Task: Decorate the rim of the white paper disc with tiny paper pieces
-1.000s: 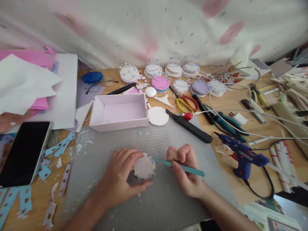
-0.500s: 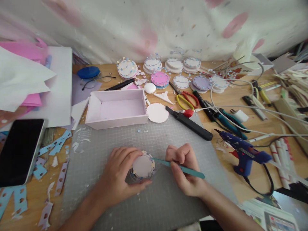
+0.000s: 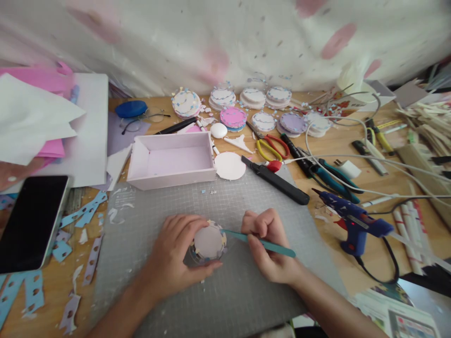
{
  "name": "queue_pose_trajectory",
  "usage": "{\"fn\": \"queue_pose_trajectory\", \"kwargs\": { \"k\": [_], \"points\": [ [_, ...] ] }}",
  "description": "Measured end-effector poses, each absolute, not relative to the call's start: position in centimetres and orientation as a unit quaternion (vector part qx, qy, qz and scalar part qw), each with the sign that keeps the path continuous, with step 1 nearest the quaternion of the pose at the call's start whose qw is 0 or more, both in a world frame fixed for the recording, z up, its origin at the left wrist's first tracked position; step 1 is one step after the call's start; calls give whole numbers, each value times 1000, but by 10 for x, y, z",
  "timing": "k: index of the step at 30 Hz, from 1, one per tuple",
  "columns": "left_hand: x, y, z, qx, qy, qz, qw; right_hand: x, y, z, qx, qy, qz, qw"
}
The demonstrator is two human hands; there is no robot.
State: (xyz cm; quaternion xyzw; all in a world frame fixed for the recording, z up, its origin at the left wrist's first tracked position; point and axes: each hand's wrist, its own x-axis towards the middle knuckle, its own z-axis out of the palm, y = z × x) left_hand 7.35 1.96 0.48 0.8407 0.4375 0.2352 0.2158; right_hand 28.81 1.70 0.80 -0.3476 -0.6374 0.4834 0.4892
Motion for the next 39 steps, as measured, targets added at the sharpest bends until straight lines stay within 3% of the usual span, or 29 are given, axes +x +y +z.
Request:
{"fn": "queue_pose_trajectory", "kwargs": {
  "k": [20, 30, 39],
  "points": [
    [74, 20, 7, 836, 444, 230, 225, 290, 18, 6, -342, -646, 475, 489],
    [75, 19, 6, 834, 449, 230, 222, 296, 40, -14, -357, -417, 579, 603],
    [75, 20, 5, 836, 444, 237, 217, 298, 54, -9, -353, -290, 656, 600]
  ]
}}
